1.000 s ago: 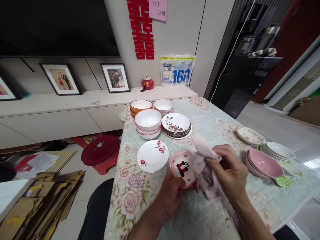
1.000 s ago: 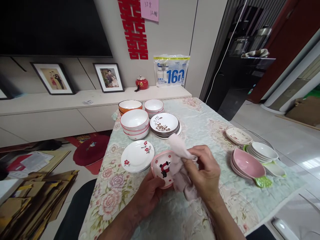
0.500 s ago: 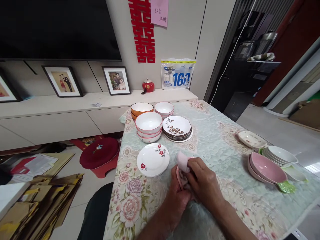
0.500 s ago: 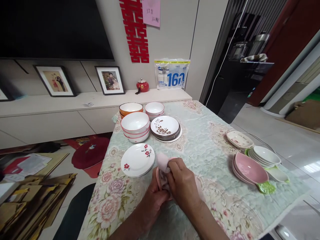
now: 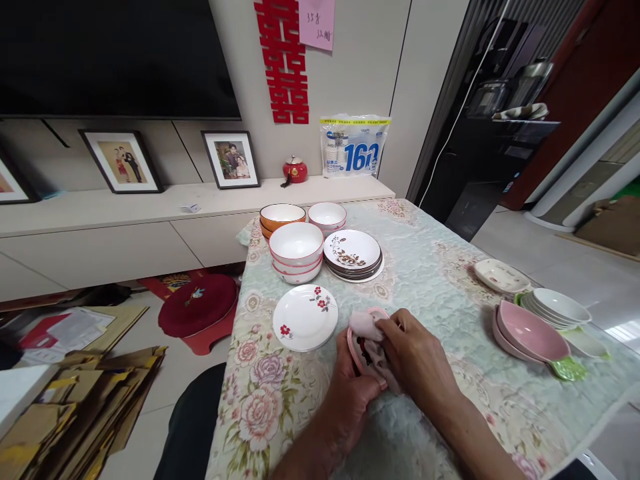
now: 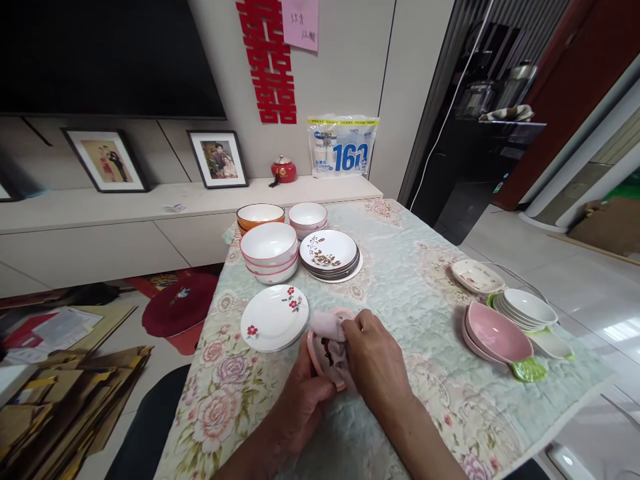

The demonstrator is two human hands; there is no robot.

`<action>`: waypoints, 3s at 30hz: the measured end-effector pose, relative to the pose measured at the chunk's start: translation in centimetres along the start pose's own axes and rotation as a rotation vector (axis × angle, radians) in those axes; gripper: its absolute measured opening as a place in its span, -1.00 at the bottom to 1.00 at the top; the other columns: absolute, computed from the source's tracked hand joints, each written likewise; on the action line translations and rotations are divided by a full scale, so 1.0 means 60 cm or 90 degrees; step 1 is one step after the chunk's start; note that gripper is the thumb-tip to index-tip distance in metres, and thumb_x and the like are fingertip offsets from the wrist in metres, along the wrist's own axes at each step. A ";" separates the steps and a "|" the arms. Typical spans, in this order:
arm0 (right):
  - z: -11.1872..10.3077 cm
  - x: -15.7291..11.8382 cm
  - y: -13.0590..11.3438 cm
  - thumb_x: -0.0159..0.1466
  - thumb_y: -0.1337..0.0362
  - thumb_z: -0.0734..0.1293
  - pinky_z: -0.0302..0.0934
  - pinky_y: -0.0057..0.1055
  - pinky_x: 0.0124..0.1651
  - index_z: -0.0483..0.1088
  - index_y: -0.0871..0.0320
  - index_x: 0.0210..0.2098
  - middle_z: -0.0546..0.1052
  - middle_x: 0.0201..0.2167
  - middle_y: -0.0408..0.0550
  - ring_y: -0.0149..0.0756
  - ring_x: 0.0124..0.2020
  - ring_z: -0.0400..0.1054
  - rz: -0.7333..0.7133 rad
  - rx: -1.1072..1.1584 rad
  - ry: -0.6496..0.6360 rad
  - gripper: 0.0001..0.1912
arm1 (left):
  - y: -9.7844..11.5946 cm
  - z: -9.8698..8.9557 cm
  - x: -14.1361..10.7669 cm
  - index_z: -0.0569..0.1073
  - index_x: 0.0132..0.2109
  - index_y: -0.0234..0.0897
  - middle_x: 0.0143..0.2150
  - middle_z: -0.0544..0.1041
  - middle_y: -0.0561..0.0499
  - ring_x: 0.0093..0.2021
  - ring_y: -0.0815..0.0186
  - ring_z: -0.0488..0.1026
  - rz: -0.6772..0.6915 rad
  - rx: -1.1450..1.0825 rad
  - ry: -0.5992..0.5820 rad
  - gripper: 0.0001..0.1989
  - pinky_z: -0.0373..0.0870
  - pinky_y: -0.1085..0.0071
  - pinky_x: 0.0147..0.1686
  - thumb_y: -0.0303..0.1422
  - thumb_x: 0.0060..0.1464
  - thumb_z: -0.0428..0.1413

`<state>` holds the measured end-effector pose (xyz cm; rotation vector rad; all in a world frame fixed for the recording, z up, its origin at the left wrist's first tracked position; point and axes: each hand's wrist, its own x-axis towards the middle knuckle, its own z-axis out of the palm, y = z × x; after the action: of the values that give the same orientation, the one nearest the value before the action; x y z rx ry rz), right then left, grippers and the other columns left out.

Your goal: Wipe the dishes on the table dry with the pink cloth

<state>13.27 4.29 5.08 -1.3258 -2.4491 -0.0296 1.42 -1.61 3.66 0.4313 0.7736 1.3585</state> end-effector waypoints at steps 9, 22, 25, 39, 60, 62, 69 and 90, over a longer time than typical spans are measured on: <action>0.014 0.001 -0.012 0.29 0.46 0.20 0.25 -0.42 -0.16 0.36 0.11 -0.18 0.44 -0.18 -0.03 -0.28 -0.17 0.38 -0.029 0.339 0.081 -0.81 | -0.004 -0.003 -0.003 0.34 -0.07 -0.23 -0.15 0.50 0.01 -0.07 0.20 0.43 0.010 0.037 -0.028 -0.37 0.34 0.46 -0.25 -0.71 -0.40 0.09; -0.040 0.003 -0.010 0.32 0.37 0.22 0.23 -0.31 -0.20 0.41 0.06 -0.15 0.42 -0.19 -0.04 -0.23 -0.23 0.33 -0.075 0.249 -0.221 -0.82 | 0.005 0.000 -0.003 0.27 -0.05 -0.20 -0.27 0.48 0.09 -0.29 0.34 0.42 0.005 -0.026 0.001 -0.37 0.30 0.46 -0.34 -0.67 -0.38 0.06; -0.034 0.000 -0.014 0.31 0.40 0.20 0.20 -0.39 -0.32 0.38 0.12 -0.26 0.40 -0.26 -0.06 -0.32 -0.34 0.32 -0.051 0.277 -0.208 -0.86 | 0.003 -0.002 -0.003 0.26 -0.03 -0.19 -0.30 0.46 0.11 -0.31 0.35 0.41 0.011 0.018 0.000 -0.34 0.27 0.49 -0.40 -0.67 -0.39 0.10; 0.017 -0.003 -0.007 0.27 0.51 0.16 0.34 -0.28 -0.10 0.35 0.19 0.00 0.39 -0.12 0.09 -0.18 -0.10 0.34 -0.099 0.146 0.166 -0.66 | 0.006 0.006 -0.010 0.32 -0.14 -0.22 -0.31 0.40 0.10 -0.33 0.36 0.34 -0.081 -0.007 -0.033 -0.50 0.32 0.43 -0.39 -0.63 -0.34 0.10; -0.010 -0.005 -0.012 0.37 0.44 0.14 0.37 -0.31 -0.04 0.15 0.03 0.28 0.50 -0.02 0.02 -0.24 -0.03 0.41 -0.147 0.261 0.147 -0.49 | -0.008 -0.007 0.003 0.27 0.06 -0.15 -0.27 0.42 0.07 -0.34 0.35 0.34 0.072 0.214 -0.025 -0.54 0.29 0.46 -0.41 -0.48 0.00 0.13; -0.018 -0.007 -0.016 0.39 0.41 0.13 0.38 -0.33 -0.10 0.15 0.00 0.29 0.51 -0.08 0.00 -0.27 -0.10 0.43 -0.141 0.287 0.133 -0.50 | -0.009 -0.006 -0.002 0.31 0.01 -0.18 -0.23 0.45 0.02 -0.23 0.30 0.37 0.129 0.282 -0.039 -0.68 0.33 0.39 -0.22 -0.41 0.10 0.14; -0.021 0.007 -0.009 0.42 0.34 0.07 0.35 -0.34 -0.12 0.40 0.11 -0.09 0.48 -0.22 0.00 -0.26 -0.14 0.40 -0.069 0.301 0.117 -0.71 | -0.019 -0.011 -0.003 0.37 -0.14 -0.23 -0.24 0.48 0.00 -0.21 0.26 0.37 0.170 0.328 -0.023 -0.84 0.31 0.35 -0.16 -0.49 0.11 0.08; -0.018 0.017 0.072 0.43 0.10 0.13 0.20 -0.43 -0.36 0.29 0.12 -0.42 0.42 -0.44 -0.14 -0.36 -0.43 0.30 -0.031 0.291 -0.100 -0.65 | -0.017 -0.038 0.016 0.43 0.06 -0.19 0.04 0.50 -0.06 0.08 0.16 0.40 0.209 0.314 0.081 -0.63 0.25 0.21 0.13 -0.52 0.12 0.01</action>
<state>16.62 7.36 5.79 -1.0967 -2.4106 0.6060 0.55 -1.23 1.19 0.8961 1.1893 1.5030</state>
